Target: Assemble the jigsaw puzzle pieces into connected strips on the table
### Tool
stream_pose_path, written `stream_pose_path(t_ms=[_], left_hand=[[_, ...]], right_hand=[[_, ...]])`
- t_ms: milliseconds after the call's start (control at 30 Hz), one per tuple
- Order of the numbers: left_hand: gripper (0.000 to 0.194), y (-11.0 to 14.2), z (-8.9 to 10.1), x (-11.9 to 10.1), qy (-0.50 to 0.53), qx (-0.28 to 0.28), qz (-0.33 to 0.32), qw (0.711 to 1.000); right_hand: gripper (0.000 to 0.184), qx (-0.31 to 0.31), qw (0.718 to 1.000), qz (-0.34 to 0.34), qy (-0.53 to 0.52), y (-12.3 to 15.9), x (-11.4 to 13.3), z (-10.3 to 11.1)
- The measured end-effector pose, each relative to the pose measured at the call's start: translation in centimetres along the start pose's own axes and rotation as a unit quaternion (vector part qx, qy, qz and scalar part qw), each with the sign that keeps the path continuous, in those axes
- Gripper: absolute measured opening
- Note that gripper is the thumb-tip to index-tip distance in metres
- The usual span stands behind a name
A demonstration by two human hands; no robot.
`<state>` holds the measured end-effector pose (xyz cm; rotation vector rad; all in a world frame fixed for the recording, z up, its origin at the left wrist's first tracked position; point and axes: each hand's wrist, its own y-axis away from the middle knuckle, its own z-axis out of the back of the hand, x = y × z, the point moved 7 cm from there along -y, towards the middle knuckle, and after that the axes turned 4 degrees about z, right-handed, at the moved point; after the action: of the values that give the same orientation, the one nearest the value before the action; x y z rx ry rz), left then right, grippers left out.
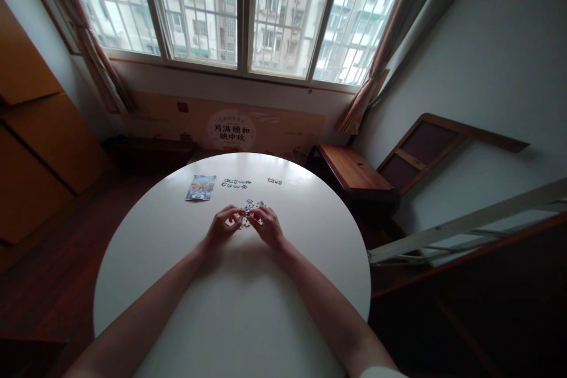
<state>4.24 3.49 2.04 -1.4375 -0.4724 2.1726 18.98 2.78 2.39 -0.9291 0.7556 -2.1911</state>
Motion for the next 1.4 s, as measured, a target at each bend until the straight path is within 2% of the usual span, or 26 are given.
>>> stream_pose_path(t_ms=[233, 700, 1400], left_hand=[[0.016, 0.0, -0.2, 0.7, -0.006, -0.002, 0.011, 1.000], [0.010, 0.0, 0.0, 0.8, -0.013, -0.011, 0.001, 1.000], [0.012, 0.0, -0.1, 0.9, -0.041, 0.001, 0.023, 0.999]], right_hand=[[0.017, -0.019, 0.996, -0.046, -0.071, 0.1, -0.9, 0.1], [0.017, -0.024, 0.990, -0.069, -0.119, 0.3, -1.4, -0.2], [0.015, -0.019, 0.990, -0.084, -0.111, 0.6, -2.1, -0.7]])
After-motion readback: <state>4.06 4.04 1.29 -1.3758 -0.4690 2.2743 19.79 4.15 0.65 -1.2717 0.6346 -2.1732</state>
